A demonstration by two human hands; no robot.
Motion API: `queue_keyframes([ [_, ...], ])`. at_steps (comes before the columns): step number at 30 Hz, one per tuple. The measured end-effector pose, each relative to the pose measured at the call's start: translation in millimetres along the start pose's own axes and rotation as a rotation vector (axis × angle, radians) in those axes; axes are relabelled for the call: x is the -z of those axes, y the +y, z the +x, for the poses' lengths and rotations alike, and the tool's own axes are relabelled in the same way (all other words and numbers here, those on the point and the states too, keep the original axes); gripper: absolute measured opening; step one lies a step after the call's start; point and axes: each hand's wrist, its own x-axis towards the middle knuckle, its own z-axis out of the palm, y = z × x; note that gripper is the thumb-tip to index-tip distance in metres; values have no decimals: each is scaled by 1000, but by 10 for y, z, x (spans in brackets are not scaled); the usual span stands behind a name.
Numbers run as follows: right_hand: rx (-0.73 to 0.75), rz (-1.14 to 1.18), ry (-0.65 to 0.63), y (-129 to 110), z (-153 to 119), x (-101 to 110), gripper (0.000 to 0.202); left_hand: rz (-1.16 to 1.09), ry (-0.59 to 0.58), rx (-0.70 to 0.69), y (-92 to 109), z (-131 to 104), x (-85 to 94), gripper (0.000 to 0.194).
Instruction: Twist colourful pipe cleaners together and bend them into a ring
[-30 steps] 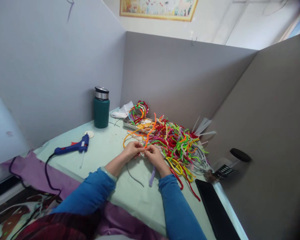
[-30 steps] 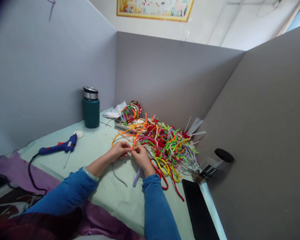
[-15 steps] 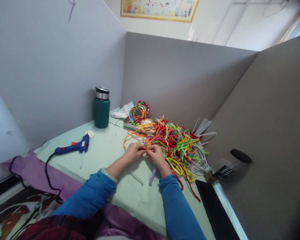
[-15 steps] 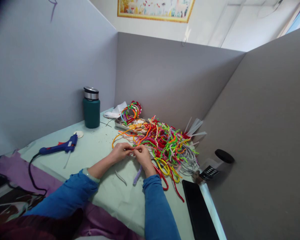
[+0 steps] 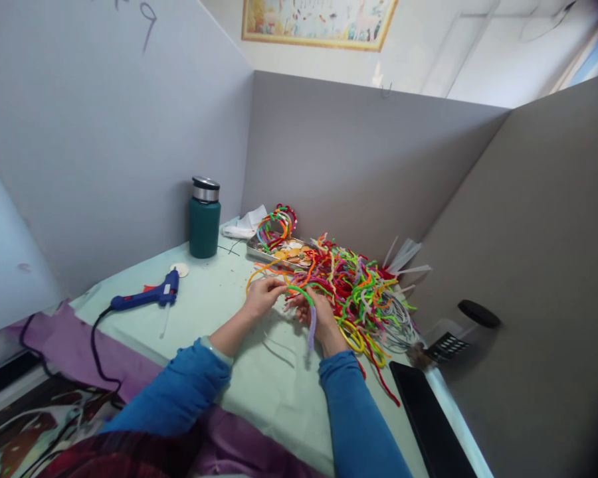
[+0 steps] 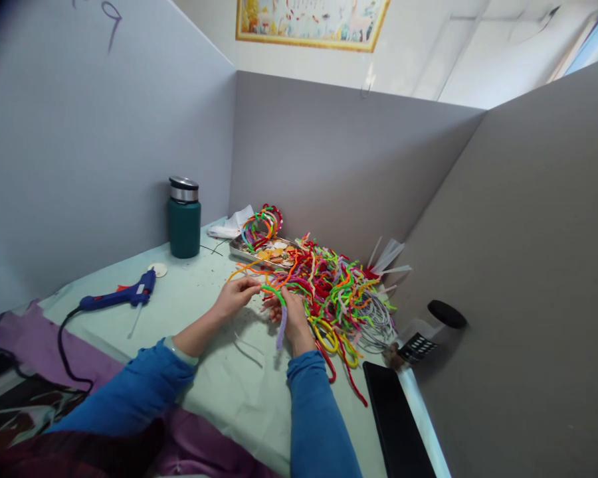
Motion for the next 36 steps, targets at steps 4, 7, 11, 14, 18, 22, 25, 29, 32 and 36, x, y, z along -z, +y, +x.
queue_keyframes([
  [4, -75, 39, -96, 46, 7, -27, 32, -259, -83, 180, 91, -33, -4, 32],
  [7, 58, 134, -66, 67, 6, -79, 30, -386, -144, 260, 144, -57, -8, 35],
  [11, 146, 181, -14, 84, 12, -122, 28, -485, -135, 336, 188, -71, 10, 39],
  [14, 198, 115, 1, 109, 30, -122, 28, -509, -134, 391, 190, -68, 23, 40],
  [18, 240, 82, 48, 146, 69, -75, 25, -520, -185, 414, 174, -62, 24, 39],
  [22, 238, 122, 54, 169, 105, -26, 20, -529, -208, 412, 166, -66, 25, 41],
  [25, 240, 150, 57, 166, 110, -23, 17, -525, -218, 420, 160, -66, 35, 41],
  [29, 230, 160, 36, 144, 101, -38, 19, -517, -201, 454, 171, -67, 46, 38],
  [32, 225, 155, 37, 139, 102, -37, 22, -496, -173, 476, 189, -71, 48, 33],
  [36, 239, 129, 52, 151, 109, -29, 24, -469, -154, 475, 179, -67, 45, 33],
])
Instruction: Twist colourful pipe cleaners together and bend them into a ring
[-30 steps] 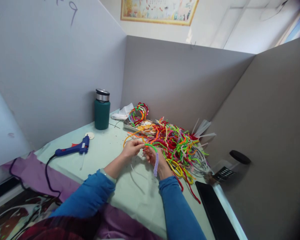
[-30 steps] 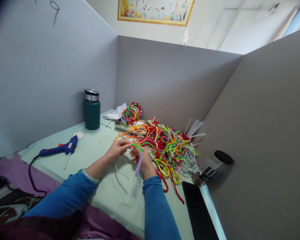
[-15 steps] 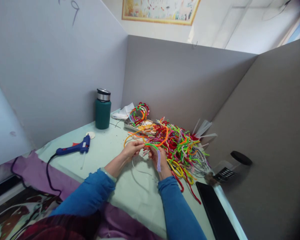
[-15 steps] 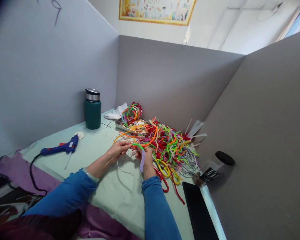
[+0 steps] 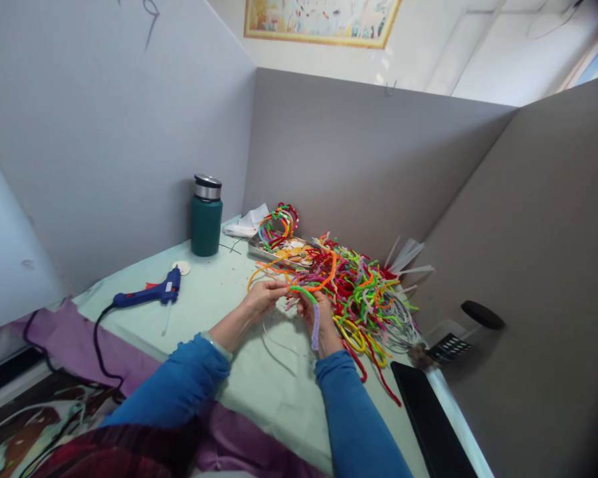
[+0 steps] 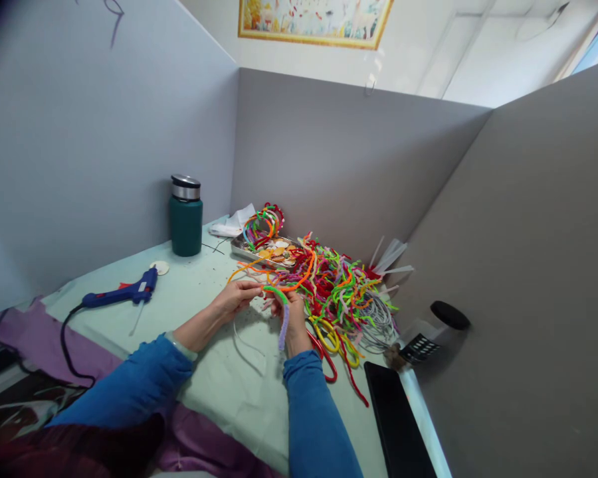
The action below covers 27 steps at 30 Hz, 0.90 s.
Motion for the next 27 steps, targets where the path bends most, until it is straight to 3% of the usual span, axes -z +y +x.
queue_keyframes([
  [10, 15, 11, -43, -9, -24, -10, 20, 44, 37, -1, -7, 16, 0, 34],
  [16, 17, 36, 0, 7, -1, 6, 21, -17, -48, 13, -42, 35, 19, 37],
  [27, 82, -244, -68, 8, -106, -86, 22, -83, 41, -7, 1, 15, -17, 35],
])
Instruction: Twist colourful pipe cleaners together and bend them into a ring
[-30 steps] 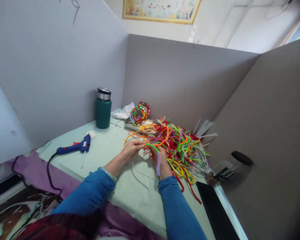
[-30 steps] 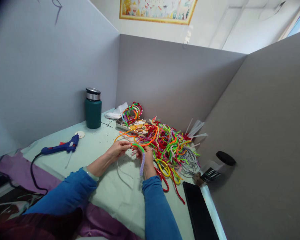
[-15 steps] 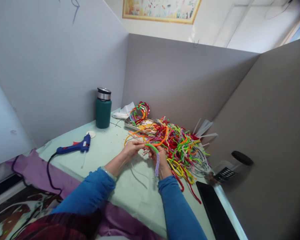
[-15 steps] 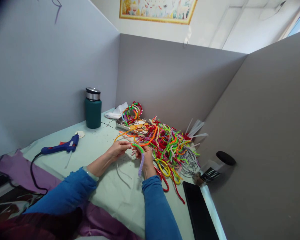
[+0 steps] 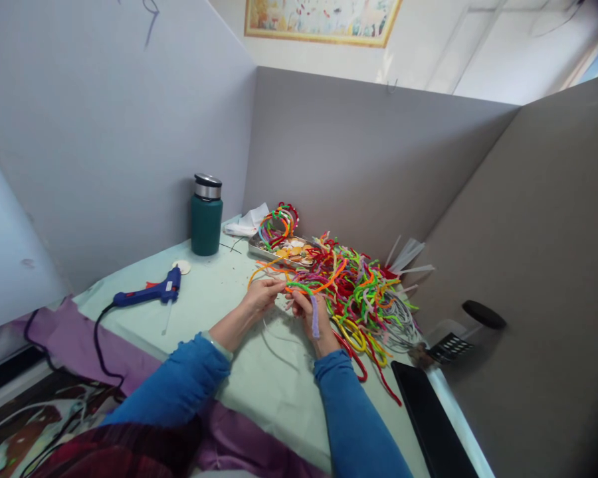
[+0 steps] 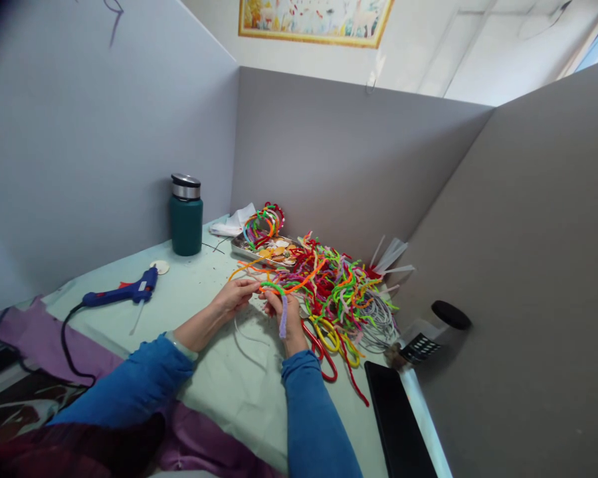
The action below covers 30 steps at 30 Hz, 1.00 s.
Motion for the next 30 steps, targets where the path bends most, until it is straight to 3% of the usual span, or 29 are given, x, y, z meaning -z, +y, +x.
queue_keyframes([
  [8, 112, -181, 73, 50, -22, -23, 24, 22, 49, -96, -8, -3, -27, 36],
  [16, 56, -42, 113, 0, -32, -75, 28, 117, 71, -227, -47, 18, -32, 36],
  [21, 29, 17, 19, 39, -33, -83, 29, 120, 63, -270, -87, 49, -2, 32],
  [24, 20, 67, 27, 36, -37, -97, 28, 142, 77, -322, -117, 81, 12, 28],
  [30, 17, 174, 42, 7, -35, -104, 27, 323, 57, -466, -175, 149, 47, 26],
])
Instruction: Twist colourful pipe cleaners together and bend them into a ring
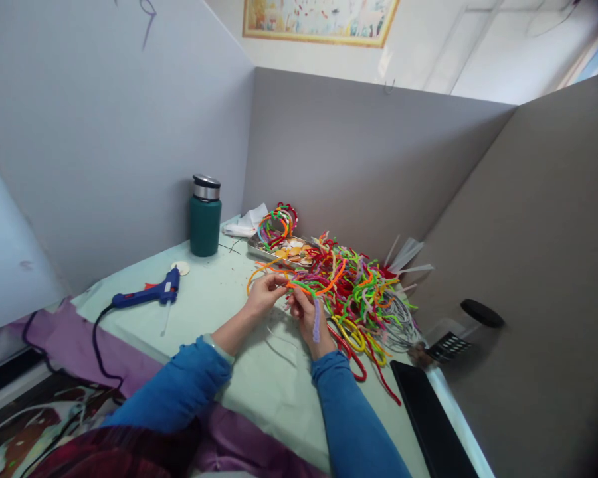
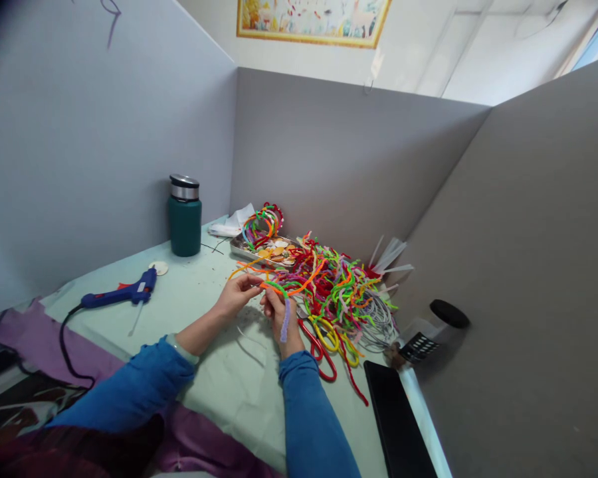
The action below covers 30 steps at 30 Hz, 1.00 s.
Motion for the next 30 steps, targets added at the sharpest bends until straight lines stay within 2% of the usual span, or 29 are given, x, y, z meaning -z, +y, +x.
queue_keyframes([
  [3, -19, 12, 8, 4, 2, -1, 27, 77, 8, -51, -9, 3, 4, 25],
  [7, -21, -3, -11, 48, 19, 15, 23, 65, 48, -36, 38, -8, -1, 22],
  [10, -54, -3, -16, 87, 53, 53, 19, -8, 70, 63, 87, -16, 2, 22],
  [14, -125, 118, 90, 38, 84, 96, 21, -105, 69, 249, 121, -18, 27, 25],
  [18, -64, 256, 145, -99, 69, 106, 23, -182, 50, 388, 119, -8, 50, 22],
  [23, -10, 271, 206, -132, 60, 130, 15, -321, 65, 454, 108, 14, 76, 19],
  [27, -32, 179, 29, -68, 33, 120, 14, -500, 83, 508, 105, 38, 112, 15],
  [30, -50, 67, -123, -61, -29, 65, 16, -544, 93, 547, 123, 39, 126, 14],
])
